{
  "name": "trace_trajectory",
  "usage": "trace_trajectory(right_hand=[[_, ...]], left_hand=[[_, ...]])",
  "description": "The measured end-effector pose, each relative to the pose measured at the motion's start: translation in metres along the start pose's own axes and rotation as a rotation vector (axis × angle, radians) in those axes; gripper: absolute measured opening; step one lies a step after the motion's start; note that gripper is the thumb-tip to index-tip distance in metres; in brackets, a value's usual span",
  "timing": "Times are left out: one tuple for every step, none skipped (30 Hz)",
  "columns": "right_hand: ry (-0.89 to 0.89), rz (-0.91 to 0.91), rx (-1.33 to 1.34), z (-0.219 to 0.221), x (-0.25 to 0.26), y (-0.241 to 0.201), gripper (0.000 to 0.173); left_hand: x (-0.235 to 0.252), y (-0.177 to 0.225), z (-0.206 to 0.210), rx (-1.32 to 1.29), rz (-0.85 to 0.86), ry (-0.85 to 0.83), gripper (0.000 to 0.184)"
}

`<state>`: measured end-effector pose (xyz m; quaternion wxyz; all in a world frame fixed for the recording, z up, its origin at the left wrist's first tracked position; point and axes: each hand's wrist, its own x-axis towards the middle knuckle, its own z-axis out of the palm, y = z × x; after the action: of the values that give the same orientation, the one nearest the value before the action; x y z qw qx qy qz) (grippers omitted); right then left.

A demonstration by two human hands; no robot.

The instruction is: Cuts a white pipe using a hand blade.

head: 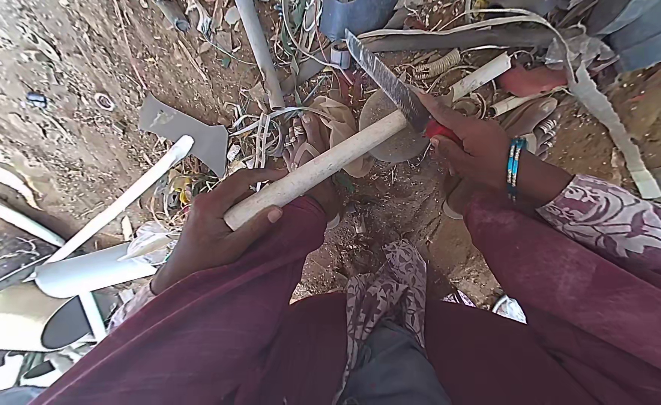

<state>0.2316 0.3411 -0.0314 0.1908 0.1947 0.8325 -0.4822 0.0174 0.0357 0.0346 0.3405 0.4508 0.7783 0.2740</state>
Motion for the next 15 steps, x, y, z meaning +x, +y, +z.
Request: trace_trajectory(right_hand=[[-0.001,0.036,-0.011,-0.002,0.001,0.000,0.059],[-0.003,0.038,-0.024,-0.002,0.001,0.000,0.059],[0.003,0.011,-0.021,0.000,-0.001,-0.002,0.059],[0.008,-0.050,-0.005,0.003,-0.005,-0.003,0.059],[0.001,-0.120,0.012,0.005,-0.008,-0.005,0.058],[-0.010,-0.182,0.040,0.008,-0.010,-0.007,0.058],[-0.027,-0.218,0.058,0.009,-0.010,-0.008,0.058],[-0.031,-0.222,0.080,0.010,-0.011,-0.008,0.058],[-0.033,-0.189,0.102,0.008,-0.010,-0.007,0.058],[-0.034,-0.124,0.120,0.006,-0.009,-0.006,0.058],[-0.023,-0.053,0.132,0.004,-0.008,-0.004,0.058],[-0.010,-0.003,0.126,0.003,-0.007,-0.002,0.059],[-0.006,0.022,0.119,0.003,-0.007,-0.002,0.059],[-0.010,0.015,0.116,0.004,-0.008,-0.004,0.059],[-0.020,-0.027,0.117,0.007,-0.009,-0.007,0.059]], left_hand=[[0.000,0.001,0.000,0.002,-0.002,0.002,0.055],[0.000,0.001,0.000,0.006,-0.001,0.005,0.055],[0.000,0.001,0.000,0.008,-0.002,0.007,0.054],[0.000,0.001,0.000,0.005,-0.003,0.006,0.054],[0.000,0.000,0.001,-0.002,-0.005,0.003,0.054],[0.000,0.000,0.001,-0.012,-0.005,-0.001,0.054],[0.000,0.000,0.001,-0.023,-0.002,-0.004,0.054],[0.000,-0.002,0.001,-0.028,0.006,-0.003,0.054],[0.000,-0.003,0.001,-0.027,0.013,0.001,0.053],[-0.001,-0.003,0.001,-0.021,0.010,0.003,0.054],[-0.001,-0.002,0.001,-0.010,0.000,0.006,0.054],[-0.001,-0.002,0.001,-0.004,-0.007,0.006,0.054],[-0.001,-0.001,0.001,0.001,-0.013,0.005,0.054],[-0.001,-0.001,0.000,0.003,-0.019,0.004,0.054],[-0.001,-0.001,0.000,0.000,-0.018,0.000,0.054]])
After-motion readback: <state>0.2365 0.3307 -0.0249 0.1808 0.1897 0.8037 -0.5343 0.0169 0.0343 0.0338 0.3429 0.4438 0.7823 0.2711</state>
